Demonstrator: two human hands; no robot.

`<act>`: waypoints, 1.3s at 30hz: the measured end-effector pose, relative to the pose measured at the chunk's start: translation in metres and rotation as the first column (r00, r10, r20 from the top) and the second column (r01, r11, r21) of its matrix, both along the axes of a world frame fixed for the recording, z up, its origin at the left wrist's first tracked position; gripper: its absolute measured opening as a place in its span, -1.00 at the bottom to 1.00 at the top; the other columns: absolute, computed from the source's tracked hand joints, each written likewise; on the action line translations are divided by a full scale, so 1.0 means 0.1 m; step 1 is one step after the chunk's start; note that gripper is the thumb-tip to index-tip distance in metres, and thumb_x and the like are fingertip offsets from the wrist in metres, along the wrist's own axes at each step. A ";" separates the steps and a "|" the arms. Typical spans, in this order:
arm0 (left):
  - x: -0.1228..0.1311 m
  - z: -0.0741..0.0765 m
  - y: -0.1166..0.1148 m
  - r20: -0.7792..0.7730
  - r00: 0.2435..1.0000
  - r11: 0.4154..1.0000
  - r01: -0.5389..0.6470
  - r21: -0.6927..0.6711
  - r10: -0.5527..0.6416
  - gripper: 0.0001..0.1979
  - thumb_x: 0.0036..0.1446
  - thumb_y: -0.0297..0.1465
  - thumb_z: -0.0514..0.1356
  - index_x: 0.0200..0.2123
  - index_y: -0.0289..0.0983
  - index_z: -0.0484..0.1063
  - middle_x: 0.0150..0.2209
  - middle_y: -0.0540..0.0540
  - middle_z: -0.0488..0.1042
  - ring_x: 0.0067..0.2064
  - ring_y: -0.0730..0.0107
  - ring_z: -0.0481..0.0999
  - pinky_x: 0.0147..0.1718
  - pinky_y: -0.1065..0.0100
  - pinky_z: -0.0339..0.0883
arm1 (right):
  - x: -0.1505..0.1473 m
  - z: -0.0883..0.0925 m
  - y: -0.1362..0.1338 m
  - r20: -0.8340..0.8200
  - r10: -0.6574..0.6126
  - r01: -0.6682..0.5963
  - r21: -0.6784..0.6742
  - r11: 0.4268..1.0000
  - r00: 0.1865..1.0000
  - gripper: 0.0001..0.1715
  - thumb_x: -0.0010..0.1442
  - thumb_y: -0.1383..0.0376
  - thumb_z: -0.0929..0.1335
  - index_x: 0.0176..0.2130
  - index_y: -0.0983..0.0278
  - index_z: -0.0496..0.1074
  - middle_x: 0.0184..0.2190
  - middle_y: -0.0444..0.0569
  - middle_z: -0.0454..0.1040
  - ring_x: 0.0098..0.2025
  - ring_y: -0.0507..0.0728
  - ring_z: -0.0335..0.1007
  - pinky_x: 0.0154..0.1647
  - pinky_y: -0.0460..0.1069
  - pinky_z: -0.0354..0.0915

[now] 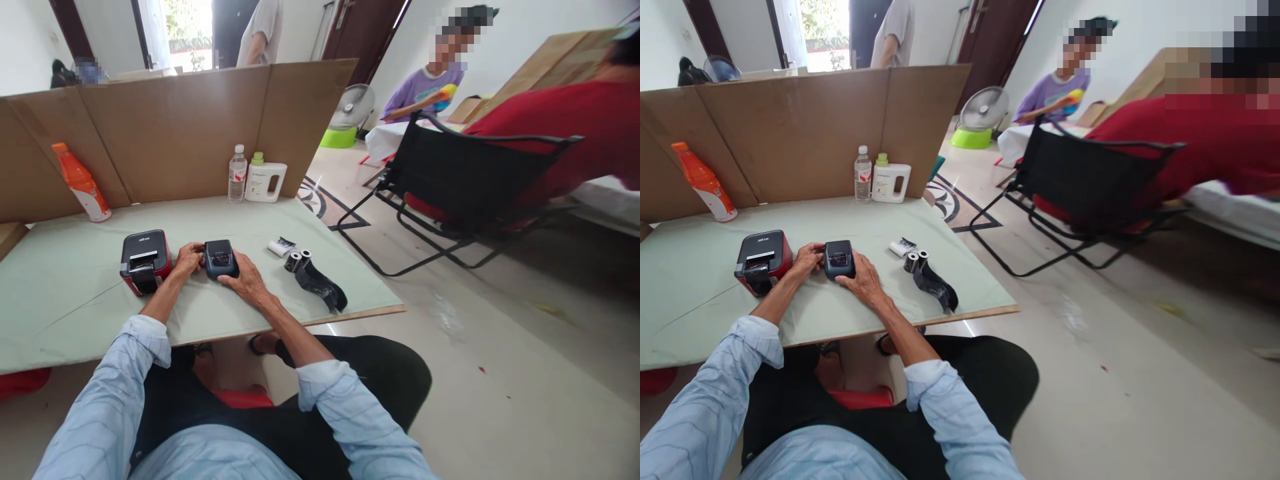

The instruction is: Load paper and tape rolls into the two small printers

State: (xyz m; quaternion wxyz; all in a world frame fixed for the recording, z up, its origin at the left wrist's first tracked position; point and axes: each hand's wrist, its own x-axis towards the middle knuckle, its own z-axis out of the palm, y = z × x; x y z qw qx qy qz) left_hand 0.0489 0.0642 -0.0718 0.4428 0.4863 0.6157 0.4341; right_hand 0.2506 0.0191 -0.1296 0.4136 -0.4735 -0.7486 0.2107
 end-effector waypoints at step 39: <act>0.08 -0.03 -0.10 -0.049 0.999 1.000 0.019 -0.022 -0.020 -0.38 0.07 -0.59 0.20 0.24 -0.22 0.47 0.21 -0.22 0.53 -0.34 0.47 0.57 -0.58 0.56 0.32 | 0.12 0.07 -0.10 -0.001 0.013 -0.014 -0.102 0.995 1.000 0.16 0.18 0.03 0.53 0.51 0.16 -0.02 0.35 0.21 0.30 0.36 0.46 0.23 0.36 0.38 0.26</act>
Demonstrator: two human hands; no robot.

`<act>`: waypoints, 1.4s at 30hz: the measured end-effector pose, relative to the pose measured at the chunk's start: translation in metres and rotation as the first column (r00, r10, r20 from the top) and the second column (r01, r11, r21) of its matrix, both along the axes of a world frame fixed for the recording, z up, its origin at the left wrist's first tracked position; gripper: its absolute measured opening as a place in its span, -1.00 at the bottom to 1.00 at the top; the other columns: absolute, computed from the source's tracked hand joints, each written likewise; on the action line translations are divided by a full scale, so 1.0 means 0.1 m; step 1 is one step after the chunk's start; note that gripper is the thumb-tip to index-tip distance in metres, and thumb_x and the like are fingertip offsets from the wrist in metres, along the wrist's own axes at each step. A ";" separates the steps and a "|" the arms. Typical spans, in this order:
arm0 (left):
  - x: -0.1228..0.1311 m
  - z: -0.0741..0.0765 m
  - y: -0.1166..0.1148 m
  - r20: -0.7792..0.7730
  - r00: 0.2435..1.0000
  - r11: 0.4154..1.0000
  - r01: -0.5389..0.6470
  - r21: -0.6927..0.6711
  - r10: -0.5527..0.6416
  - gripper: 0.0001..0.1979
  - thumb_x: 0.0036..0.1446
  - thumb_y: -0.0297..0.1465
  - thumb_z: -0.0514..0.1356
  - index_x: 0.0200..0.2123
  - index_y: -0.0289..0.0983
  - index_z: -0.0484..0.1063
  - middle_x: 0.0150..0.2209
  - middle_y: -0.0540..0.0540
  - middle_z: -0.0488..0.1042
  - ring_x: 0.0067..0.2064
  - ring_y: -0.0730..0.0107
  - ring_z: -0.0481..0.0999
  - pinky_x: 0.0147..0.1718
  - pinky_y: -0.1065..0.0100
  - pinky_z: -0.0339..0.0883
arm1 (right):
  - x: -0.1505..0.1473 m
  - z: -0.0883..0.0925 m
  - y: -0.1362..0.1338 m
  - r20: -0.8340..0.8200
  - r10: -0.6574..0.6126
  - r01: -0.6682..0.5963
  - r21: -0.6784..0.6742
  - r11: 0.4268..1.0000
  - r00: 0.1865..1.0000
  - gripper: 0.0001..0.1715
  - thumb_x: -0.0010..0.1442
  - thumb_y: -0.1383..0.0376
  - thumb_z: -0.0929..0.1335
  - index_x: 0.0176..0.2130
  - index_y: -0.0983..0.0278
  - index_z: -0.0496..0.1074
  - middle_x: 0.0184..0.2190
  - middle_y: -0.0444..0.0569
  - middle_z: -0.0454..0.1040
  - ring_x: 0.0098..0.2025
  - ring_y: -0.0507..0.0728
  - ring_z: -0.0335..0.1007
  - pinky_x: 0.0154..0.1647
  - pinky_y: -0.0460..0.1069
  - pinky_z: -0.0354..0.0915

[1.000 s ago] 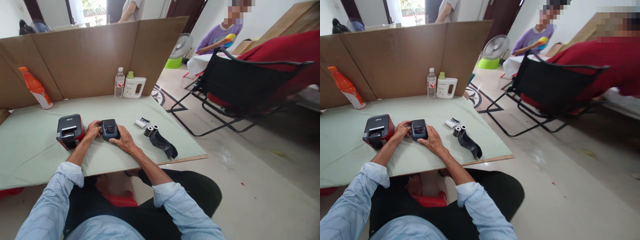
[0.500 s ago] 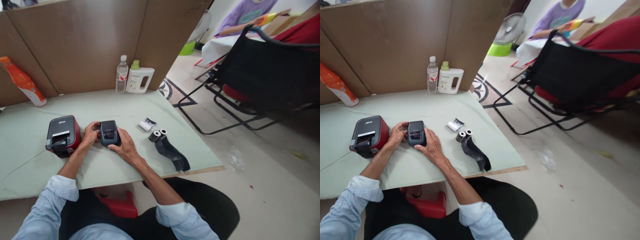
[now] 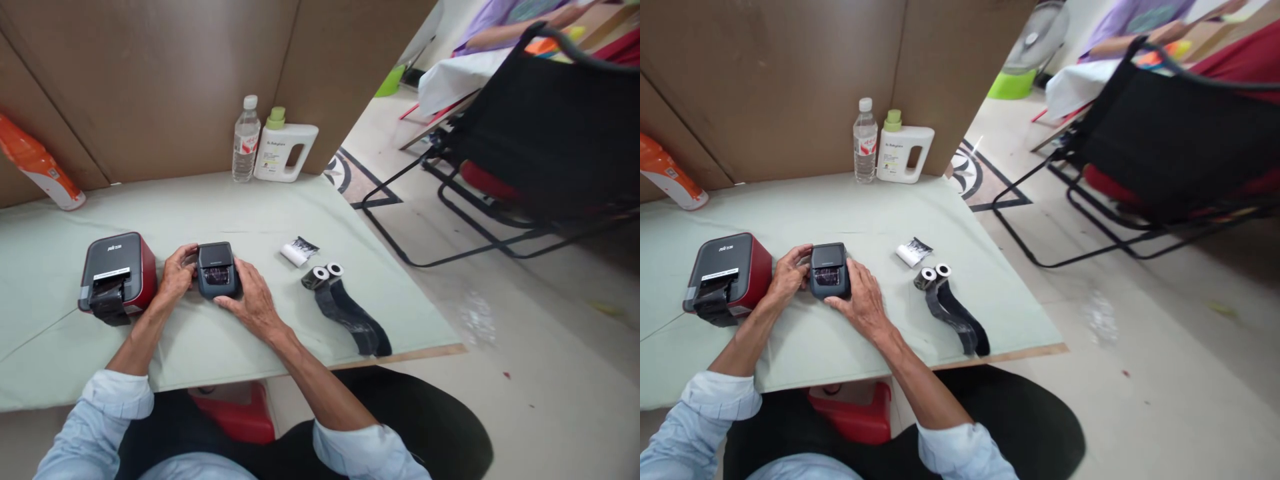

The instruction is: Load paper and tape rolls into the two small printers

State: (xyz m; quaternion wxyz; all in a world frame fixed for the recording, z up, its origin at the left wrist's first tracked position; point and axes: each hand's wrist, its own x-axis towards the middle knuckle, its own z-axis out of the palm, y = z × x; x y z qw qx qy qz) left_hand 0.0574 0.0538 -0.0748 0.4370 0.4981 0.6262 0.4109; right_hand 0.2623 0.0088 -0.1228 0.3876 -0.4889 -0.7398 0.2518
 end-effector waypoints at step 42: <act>-0.15 0.13 0.06 -0.289 0.883 0.850 0.448 0.276 -0.371 -0.47 0.24 -0.27 0.20 0.27 -0.21 0.39 0.30 -0.25 0.36 0.33 0.03 0.36 0.13 0.09 0.46 | -0.02 0.04 0.02 -0.016 0.008 -0.007 0.043 0.999 1.000 0.16 0.15 0.04 0.56 0.49 0.19 0.02 0.37 0.25 0.28 0.40 0.44 0.22 0.35 0.39 0.28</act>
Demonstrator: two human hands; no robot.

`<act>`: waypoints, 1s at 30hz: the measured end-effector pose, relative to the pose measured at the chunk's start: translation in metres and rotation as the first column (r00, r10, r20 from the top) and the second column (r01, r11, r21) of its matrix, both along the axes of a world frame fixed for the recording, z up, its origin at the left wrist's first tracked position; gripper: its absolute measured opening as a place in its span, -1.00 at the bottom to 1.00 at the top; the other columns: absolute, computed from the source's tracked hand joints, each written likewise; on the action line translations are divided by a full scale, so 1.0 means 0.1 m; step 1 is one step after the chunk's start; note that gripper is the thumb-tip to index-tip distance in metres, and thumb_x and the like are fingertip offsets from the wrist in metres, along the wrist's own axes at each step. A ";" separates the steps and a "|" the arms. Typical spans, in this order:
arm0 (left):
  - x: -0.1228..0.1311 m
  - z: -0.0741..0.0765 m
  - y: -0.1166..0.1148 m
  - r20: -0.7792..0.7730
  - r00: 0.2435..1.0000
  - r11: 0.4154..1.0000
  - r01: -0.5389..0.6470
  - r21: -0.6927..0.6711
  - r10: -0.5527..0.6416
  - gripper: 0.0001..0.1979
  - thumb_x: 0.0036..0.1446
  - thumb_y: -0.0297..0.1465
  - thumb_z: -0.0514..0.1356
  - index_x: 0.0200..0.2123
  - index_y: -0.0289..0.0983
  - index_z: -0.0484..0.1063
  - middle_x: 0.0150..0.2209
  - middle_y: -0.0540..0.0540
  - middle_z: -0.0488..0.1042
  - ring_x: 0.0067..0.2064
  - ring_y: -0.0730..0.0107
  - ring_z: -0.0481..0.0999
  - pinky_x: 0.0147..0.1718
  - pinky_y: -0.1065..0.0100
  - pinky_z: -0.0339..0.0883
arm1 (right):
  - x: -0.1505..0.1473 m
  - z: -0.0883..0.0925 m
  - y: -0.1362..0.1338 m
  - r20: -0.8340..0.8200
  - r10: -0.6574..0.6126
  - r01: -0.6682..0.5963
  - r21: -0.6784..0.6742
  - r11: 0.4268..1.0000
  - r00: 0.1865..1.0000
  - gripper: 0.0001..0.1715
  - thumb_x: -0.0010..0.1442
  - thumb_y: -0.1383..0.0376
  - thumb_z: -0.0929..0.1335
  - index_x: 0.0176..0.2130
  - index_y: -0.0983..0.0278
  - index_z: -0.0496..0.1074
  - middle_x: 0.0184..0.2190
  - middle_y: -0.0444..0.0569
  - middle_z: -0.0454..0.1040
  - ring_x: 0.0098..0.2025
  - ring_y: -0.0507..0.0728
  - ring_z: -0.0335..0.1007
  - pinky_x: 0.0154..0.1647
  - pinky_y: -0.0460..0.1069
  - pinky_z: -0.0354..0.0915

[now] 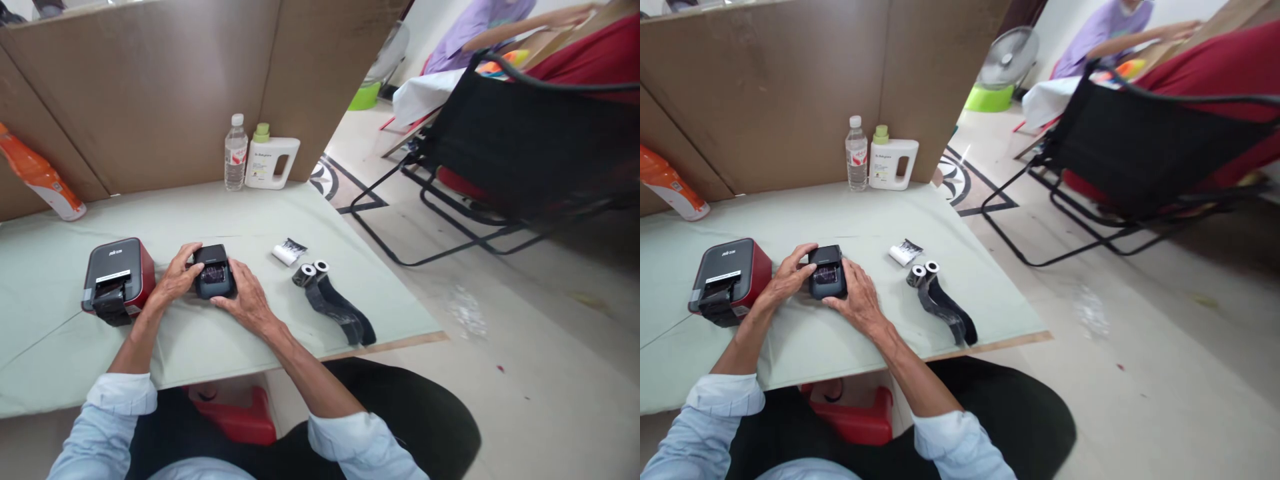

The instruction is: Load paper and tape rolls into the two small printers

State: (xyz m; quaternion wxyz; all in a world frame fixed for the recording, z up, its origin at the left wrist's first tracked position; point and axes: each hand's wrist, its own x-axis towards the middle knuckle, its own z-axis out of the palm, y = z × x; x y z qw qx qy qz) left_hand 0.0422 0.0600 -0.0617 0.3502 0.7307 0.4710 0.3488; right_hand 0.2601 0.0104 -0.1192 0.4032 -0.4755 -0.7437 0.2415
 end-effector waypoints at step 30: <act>-0.03 -0.02 0.07 0.016 1.000 1.000 -0.002 -0.022 0.003 -0.48 0.21 -0.24 0.21 0.22 -0.24 0.44 0.26 -0.25 0.42 0.29 0.02 0.40 0.15 0.07 0.44 | -0.01 0.02 -0.04 0.006 -0.009 0.007 0.274 0.962 1.000 -0.44 0.35 0.06 0.42 0.24 0.21 0.47 0.30 0.24 0.36 0.24 0.37 0.35 0.26 0.35 0.39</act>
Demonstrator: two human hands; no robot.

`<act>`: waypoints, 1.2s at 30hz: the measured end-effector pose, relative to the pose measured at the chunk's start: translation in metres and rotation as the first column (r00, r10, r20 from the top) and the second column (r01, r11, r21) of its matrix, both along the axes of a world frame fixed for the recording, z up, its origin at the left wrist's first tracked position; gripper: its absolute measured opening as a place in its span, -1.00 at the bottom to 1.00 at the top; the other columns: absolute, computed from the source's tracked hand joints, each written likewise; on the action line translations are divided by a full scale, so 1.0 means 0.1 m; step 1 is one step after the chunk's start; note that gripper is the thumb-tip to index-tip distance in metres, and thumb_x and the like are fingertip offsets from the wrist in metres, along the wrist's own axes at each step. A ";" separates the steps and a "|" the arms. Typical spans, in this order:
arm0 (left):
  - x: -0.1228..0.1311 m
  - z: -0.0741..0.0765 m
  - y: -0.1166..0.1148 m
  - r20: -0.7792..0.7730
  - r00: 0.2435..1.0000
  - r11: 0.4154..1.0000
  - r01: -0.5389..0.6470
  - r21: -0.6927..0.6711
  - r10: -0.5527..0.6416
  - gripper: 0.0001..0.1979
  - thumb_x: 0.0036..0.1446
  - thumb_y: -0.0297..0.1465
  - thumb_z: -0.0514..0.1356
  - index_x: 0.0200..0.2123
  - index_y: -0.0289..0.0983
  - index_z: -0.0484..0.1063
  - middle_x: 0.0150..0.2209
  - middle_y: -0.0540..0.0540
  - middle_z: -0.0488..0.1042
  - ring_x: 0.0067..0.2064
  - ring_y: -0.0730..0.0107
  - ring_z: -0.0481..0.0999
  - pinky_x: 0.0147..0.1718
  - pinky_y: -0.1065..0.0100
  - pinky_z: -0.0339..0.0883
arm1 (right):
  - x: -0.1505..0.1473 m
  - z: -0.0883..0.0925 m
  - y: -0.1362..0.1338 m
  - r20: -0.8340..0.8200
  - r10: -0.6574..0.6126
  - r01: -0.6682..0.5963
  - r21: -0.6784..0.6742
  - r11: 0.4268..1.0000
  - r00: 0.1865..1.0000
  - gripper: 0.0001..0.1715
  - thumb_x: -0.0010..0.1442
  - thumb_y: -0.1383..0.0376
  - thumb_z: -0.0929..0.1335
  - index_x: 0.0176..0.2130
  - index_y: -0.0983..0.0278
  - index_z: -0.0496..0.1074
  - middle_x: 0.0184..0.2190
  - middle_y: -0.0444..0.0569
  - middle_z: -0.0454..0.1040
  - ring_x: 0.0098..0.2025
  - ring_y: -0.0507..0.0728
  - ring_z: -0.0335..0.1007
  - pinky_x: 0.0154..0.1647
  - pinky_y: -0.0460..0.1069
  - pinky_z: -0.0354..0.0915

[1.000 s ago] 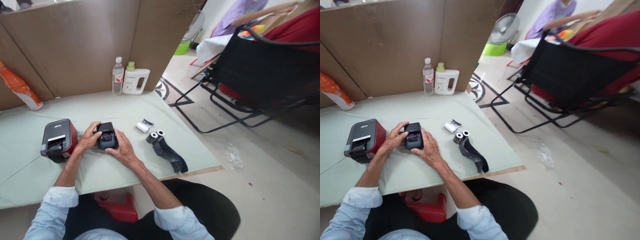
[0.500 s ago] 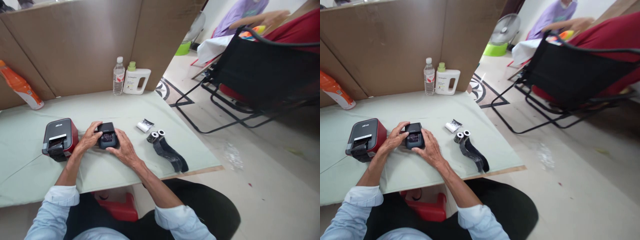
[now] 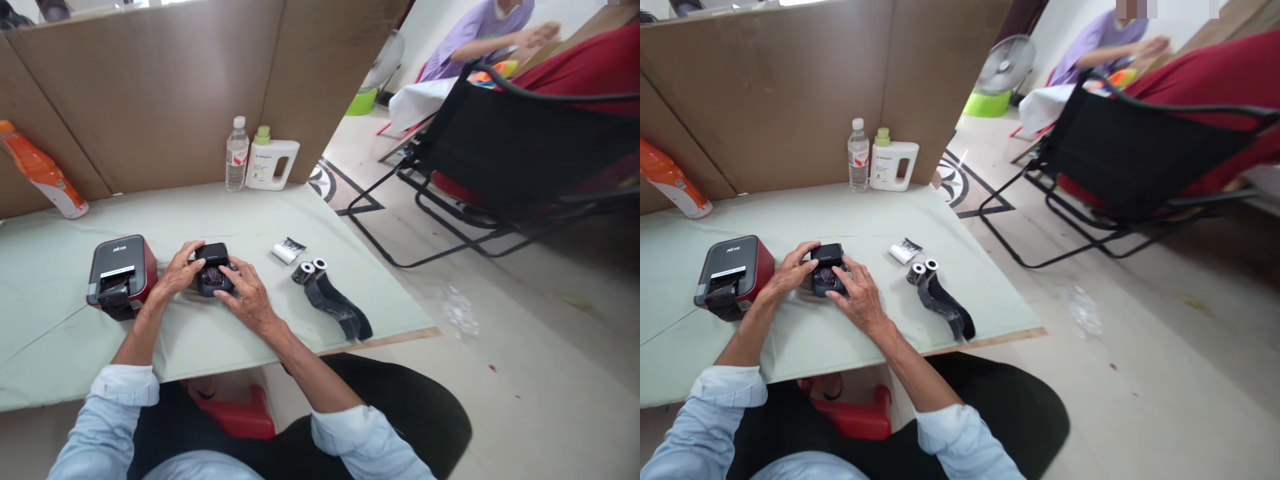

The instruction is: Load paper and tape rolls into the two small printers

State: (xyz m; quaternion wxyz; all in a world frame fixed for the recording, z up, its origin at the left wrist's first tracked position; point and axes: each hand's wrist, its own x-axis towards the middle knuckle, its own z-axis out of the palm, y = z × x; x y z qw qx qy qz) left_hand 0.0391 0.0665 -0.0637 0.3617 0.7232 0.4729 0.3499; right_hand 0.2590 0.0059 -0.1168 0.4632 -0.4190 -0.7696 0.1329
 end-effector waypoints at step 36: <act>0.19 0.06 0.06 0.056 0.980 0.982 -0.191 0.010 0.190 -0.54 0.38 -0.13 0.08 0.14 -0.26 0.52 0.21 -0.21 0.53 0.26 0.08 0.46 0.35 0.04 0.23 | 0.70 0.62 -0.36 -0.273 -0.212 0.236 0.055 0.970 0.938 -0.78 0.42 0.26 0.35 -0.09 0.15 0.64 -0.15 -0.01 0.70 -0.08 0.21 0.66 0.04 0.16 0.57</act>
